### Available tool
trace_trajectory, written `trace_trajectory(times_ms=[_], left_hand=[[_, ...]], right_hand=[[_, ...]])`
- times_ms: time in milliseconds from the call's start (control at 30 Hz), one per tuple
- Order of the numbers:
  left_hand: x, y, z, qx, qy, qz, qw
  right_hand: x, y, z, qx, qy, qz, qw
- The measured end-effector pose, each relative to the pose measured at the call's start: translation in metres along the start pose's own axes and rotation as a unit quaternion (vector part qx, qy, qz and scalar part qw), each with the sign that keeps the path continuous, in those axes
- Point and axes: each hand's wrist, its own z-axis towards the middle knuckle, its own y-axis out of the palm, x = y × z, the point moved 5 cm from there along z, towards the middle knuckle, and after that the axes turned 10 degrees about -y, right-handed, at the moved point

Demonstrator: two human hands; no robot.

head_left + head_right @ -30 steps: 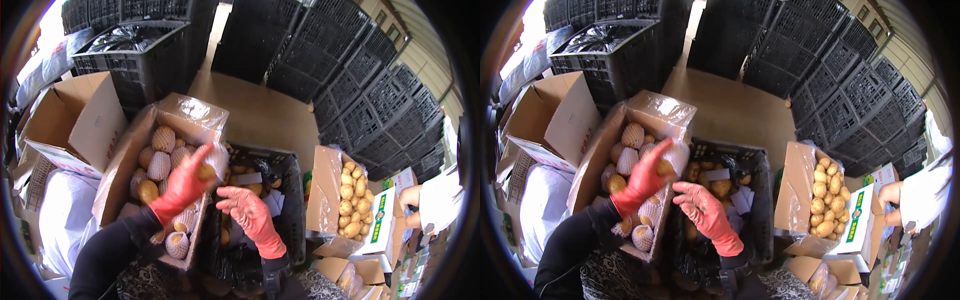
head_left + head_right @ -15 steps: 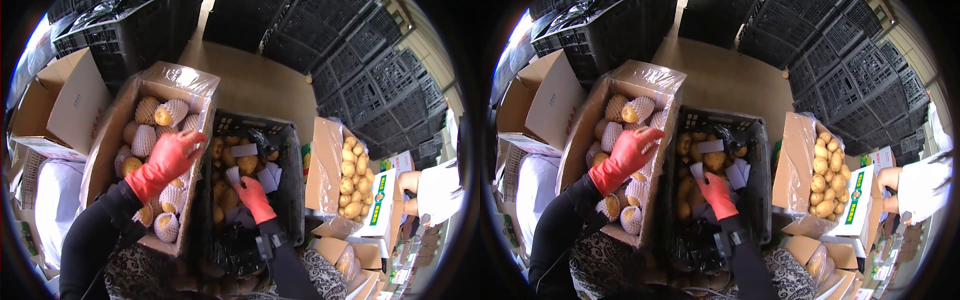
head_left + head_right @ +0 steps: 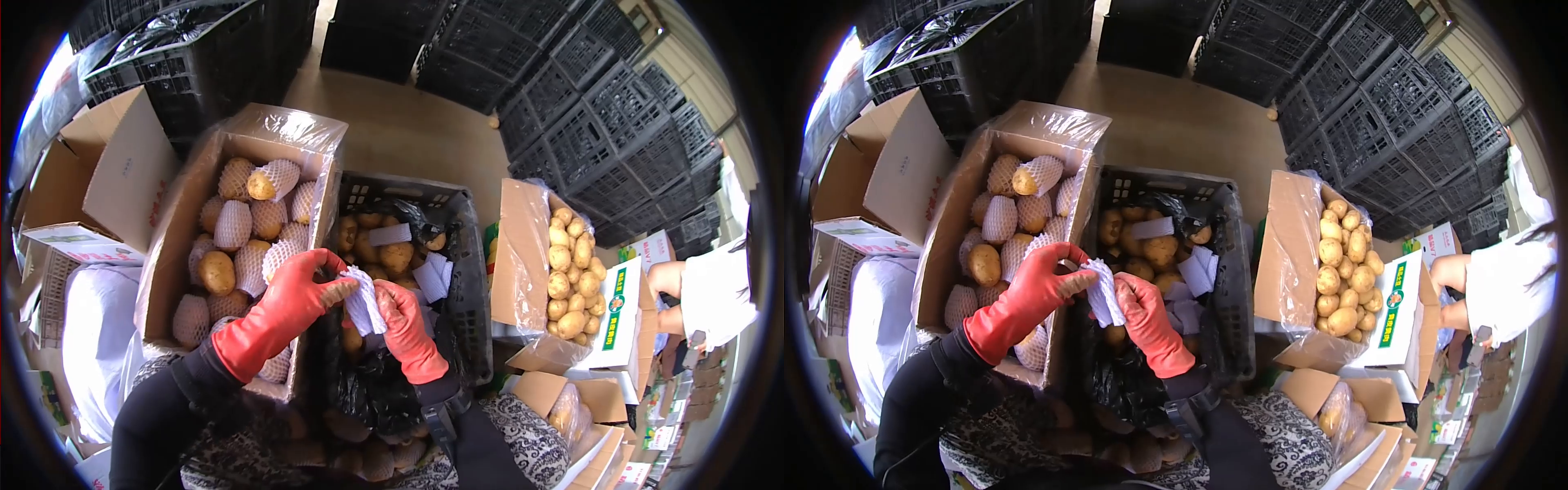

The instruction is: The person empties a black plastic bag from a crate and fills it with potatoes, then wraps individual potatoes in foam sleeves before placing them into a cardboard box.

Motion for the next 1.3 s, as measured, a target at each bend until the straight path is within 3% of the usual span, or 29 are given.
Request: trace_trajectory(times_ms=[67,167,233,267,333,433,533,600,700,767,800,867,967,1000,1033,1100,1167,1267,1300], left_hand=[[-0.007,-0.002,-0.004,-0.021,-0.060,-0.123,0.990],[0.003,-0.006,-0.020,-0.011,-0.046,-0.096,0.994],[-0.003,0.000,-0.023,-0.017,0.000,-0.013,1.000],[-0.003,0.007,-0.026,-0.038,0.017,-0.026,0.999],[0.012,0.014,-0.035,0.012,0.160,0.122,0.979],[0.009,0.024,-0.037,0.010,0.179,0.158,0.971],[0.014,0.020,-0.037,0.043,0.214,0.214,0.952],[0.015,0.014,-0.035,0.064,0.228,0.211,0.948],[0.016,-0.006,-0.025,0.070,0.221,0.150,0.961],[0.021,-0.016,-0.023,0.128,0.237,0.183,0.945],[0.022,-0.019,-0.022,0.172,0.259,0.213,0.926],[0.022,-0.022,-0.017,0.202,0.260,0.298,0.896],[0.019,-0.012,-0.013,0.188,0.271,0.339,0.881],[0.015,-0.008,-0.012,0.180,0.262,0.353,0.880],[0.013,-0.004,-0.016,0.188,0.309,0.350,0.864],[0.015,-0.004,-0.023,0.065,0.157,0.107,0.980],[0.008,0.005,-0.028,-0.038,0.008,-0.176,0.984],[-0.018,0.020,-0.012,-0.068,0.081,-0.248,0.963],[-0.023,0.014,-0.008,-0.017,0.121,-0.084,0.989]], right_hand=[[0.020,-0.007,0.006,0.000,-0.014,0.004,1.000],[0.087,-0.064,0.023,0.062,0.050,-0.165,0.983],[0.148,-0.092,0.014,-0.050,0.138,-0.444,0.884],[0.169,-0.096,0.003,-0.111,0.182,-0.520,0.827],[0.201,-0.096,-0.018,-0.192,0.232,-0.573,0.763],[0.222,-0.094,-0.023,-0.211,0.239,-0.589,0.743],[0.221,-0.097,-0.007,-0.142,0.202,-0.589,0.769],[0.210,-0.109,0.002,-0.041,0.156,-0.539,0.826],[0.166,-0.129,0.012,0.146,0.107,-0.357,0.916],[0.137,-0.127,0.003,0.161,0.086,-0.050,0.982],[0.109,-0.112,-0.006,0.156,0.073,0.117,0.978],[0.079,-0.089,-0.020,0.157,0.075,0.204,0.963],[0.050,-0.052,-0.035,0.053,0.088,0.452,0.886],[0.037,-0.041,-0.039,0.051,0.084,0.453,0.886],[0.032,-0.035,-0.043,0.059,0.078,0.463,0.881],[0.025,-0.026,-0.047,0.056,0.059,0.464,0.882],[0.017,-0.019,-0.050,0.038,0.029,0.445,0.894],[0.010,-0.018,-0.054,0.079,0.003,0.410,0.909],[0.004,-0.015,-0.055,0.106,0.004,0.404,0.909]])
